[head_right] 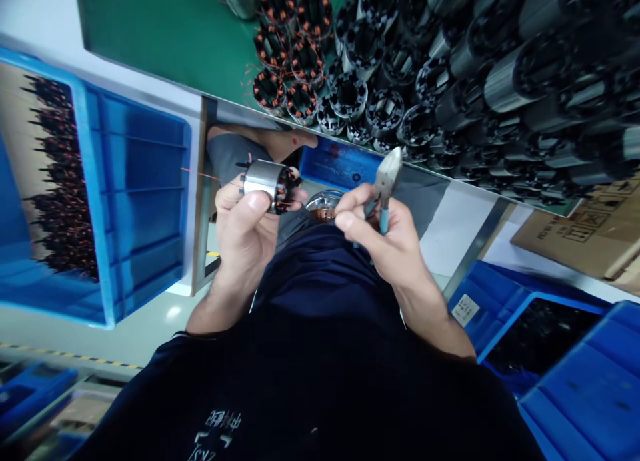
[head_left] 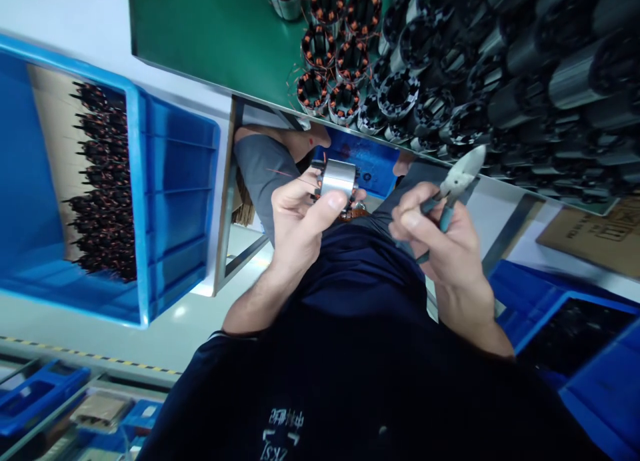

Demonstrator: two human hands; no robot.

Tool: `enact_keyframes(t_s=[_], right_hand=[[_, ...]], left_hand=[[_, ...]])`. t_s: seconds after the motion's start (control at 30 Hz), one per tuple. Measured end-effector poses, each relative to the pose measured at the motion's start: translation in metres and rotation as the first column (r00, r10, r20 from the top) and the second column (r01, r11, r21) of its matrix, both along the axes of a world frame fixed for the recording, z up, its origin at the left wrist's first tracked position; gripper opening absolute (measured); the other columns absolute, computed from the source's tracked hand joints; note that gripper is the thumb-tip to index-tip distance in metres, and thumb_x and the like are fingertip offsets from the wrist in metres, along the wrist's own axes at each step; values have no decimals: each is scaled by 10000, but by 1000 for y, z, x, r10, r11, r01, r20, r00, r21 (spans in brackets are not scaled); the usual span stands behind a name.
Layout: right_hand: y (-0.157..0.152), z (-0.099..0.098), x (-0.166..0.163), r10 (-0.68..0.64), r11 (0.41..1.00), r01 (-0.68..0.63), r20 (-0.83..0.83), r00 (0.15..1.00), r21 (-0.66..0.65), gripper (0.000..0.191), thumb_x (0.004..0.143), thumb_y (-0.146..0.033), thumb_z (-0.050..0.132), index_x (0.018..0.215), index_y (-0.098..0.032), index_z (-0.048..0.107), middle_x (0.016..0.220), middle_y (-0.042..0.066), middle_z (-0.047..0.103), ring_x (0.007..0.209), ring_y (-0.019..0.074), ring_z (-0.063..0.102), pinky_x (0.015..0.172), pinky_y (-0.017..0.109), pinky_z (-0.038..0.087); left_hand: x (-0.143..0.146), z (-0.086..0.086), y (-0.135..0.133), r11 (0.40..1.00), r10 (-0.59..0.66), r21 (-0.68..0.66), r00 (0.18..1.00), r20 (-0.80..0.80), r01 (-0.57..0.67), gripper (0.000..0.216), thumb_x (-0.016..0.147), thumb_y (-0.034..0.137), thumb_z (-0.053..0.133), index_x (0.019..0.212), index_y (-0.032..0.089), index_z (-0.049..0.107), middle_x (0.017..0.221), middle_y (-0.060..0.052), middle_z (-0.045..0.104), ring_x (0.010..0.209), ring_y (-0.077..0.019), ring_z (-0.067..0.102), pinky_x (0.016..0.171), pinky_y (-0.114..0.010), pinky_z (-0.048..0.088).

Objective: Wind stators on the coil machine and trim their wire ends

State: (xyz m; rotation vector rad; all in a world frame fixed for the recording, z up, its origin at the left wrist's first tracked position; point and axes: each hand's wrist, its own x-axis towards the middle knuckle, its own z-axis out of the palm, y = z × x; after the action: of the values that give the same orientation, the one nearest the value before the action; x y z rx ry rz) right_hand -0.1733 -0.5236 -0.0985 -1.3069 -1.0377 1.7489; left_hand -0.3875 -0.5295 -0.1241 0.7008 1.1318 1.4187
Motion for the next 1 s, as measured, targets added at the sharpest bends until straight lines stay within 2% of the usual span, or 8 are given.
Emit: enact_keyframes(t_s=[0.07, 0.17, 0.27, 0.4, 0.53, 0.8, 0.93, 1.0], right_hand=[[-10, 2, 2, -84, 984, 56, 159, 984, 171, 260, 1073, -509, 850, 1200, -294, 776, 766, -48, 538, 669, 162, 483, 681, 361, 481], [-27, 9, -5, 30, 943, -118, 274, 961, 311, 162, 1134, -380, 728, 1258, -286, 773, 882, -13, 681, 705, 160, 584, 713, 358, 526], [-34, 14, -24, 194, 911, -282, 290, 937, 302, 133, 1146, -302, 634, 1209, -279, 749, 954, 3, 746, 752, 167, 659, 765, 351, 585], [-26, 7, -46, 155, 940, -223, 261, 953, 257, 97, 1124, -331, 631, 1171, -287, 703, 965, 25, 742, 847, 221, 690, 904, 413, 638], [-21, 1, -50, 115, 955, -173, 239, 964, 242, 96, 1095, -372, 685, 1150, -298, 712, 908, 35, 690, 916, 272, 692, 986, 473, 645], [-20, 1, -49, 108, 964, -160, 241, 965, 212, 153, 1103, -322, 702, 1226, -298, 790, 825, -8, 682, 724, 206, 622, 846, 394, 624], [-12, -9, -50, 127, 962, -185, 268, 955, 201, 147, 1110, -356, 729, 1179, -275, 830, 903, 20, 765, 840, 222, 716, 907, 387, 631], [-10, -17, -44, 129, 960, -192, 285, 950, 205, 178, 1136, -369, 692, 1146, -269, 840, 1021, 42, 820, 891, 219, 728, 906, 380, 622]], left_hand=[[2, 3, 1, 997, 73, -11, 997, -40, -74, 473, 949, 683, 964, 866, 247, 798, 939, -2, 819, 860, -211, 877, 798, -344, 741], [5, 5, 2, 990, 139, -10, 986, -97, -141, 458, 985, 694, 927, 918, 252, 829, 976, -6, 822, 915, -202, 889, 824, -316, 739], [10, 7, 1, 989, 142, -8, 981, -133, -144, 482, 956, 727, 938, 905, 263, 818, 973, 0, 809, 946, -230, 903, 852, -359, 764], [15, 6, -4, 992, 127, 18, 984, -124, -126, 414, 979, 658, 950, 893, 273, 821, 998, -7, 842, 953, -250, 910, 824, -394, 777], [12, 3, -8, 997, 56, 59, 981, -184, -46, 350, 1033, 645, 897, 937, 311, 853, 1081, -9, 901, 1054, -252, 890, 1009, -470, 770], [16, -3, -8, 997, 68, 40, 978, -198, -61, 450, 1010, 706, 895, 919, 290, 750, 989, -4, 860, 1002, -228, 860, 932, -439, 737], [15, -8, -5, 996, 86, -15, 980, -179, -90, 483, 984, 718, 912, 921, 273, 735, 1001, -7, 817, 970, -225, 861, 931, -426, 729], [-1, -9, -3, 990, 121, -62, 985, -124, -130, 447, 967, 688, 936, 965, 275, 768, 1031, -11, 828, 964, -232, 870, 906, -407, 725]])
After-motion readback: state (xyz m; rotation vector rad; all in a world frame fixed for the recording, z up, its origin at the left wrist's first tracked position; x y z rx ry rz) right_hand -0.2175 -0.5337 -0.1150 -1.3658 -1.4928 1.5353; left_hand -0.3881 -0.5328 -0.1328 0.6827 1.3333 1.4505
